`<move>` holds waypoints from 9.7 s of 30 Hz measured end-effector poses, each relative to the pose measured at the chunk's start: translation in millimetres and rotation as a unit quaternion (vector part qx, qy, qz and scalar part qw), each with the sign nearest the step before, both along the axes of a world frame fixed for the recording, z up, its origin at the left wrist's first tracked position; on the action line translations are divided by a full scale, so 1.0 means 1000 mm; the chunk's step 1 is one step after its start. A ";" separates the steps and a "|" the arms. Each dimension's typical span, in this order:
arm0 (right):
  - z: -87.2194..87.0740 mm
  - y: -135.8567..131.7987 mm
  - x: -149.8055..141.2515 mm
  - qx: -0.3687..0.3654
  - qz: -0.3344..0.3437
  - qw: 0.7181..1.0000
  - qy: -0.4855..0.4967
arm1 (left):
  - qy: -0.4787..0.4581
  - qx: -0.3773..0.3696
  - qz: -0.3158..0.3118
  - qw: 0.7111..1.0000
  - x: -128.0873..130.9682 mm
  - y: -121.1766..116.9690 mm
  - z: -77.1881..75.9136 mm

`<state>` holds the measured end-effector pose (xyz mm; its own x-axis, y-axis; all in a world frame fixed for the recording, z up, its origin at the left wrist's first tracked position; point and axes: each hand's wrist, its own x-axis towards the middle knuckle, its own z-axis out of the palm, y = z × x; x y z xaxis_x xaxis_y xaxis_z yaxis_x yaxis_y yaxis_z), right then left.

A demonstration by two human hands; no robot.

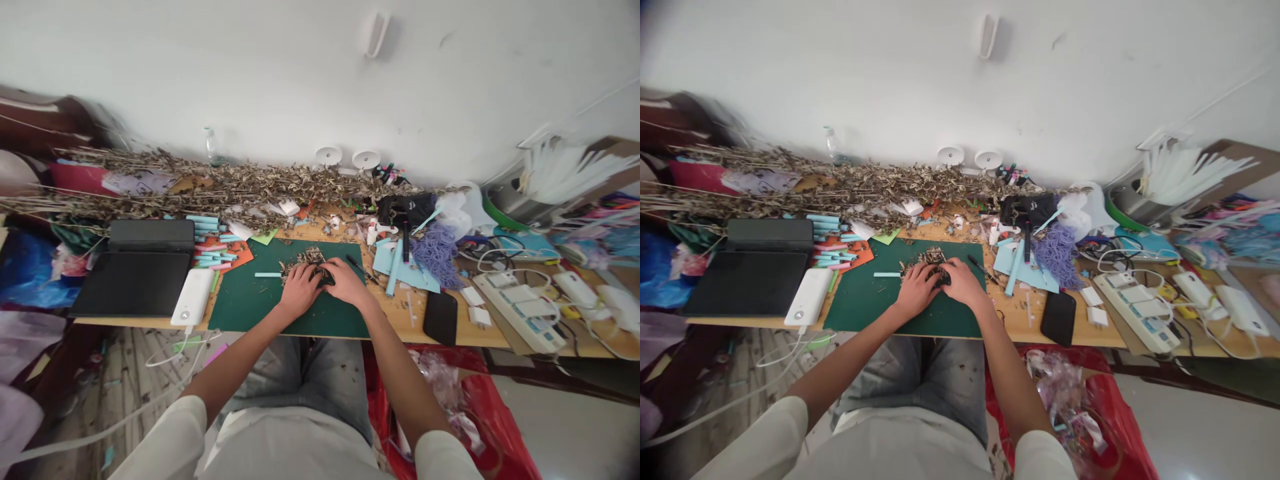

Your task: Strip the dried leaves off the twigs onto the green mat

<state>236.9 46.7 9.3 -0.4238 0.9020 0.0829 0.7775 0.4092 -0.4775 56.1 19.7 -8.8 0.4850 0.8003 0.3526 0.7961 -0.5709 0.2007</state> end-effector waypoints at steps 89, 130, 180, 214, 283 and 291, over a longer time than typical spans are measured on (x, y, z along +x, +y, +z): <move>-0.011 -0.020 -0.044 0.069 -0.214 0.907 0.355 | -0.608 -0.320 0.099 0.720 0.002 0.029 -0.002; -0.022 -0.024 -0.046 0.008 -0.204 0.884 0.420 | -0.621 -0.346 0.068 0.700 0.000 0.019 0.001; -0.015 0.019 0.046 0.039 -0.089 0.995 -0.010 | -0.056 -0.110 0.090 0.988 -0.059 0.053 0.003; -0.002 0.049 -0.044 0.049 -0.127 0.975 0.176 | -0.050 -0.065 0.142 0.986 -0.073 0.045 0.021; 0.011 0.051 0.008 -0.017 -0.072 0.992 0.100 | 0.008 -0.094 0.062 0.994 -0.044 0.062 0.038; 0.000 0.032 0.016 -0.020 -0.177 0.979 -0.098 | -0.011 -0.109 0.057 0.992 -0.039 0.048 0.029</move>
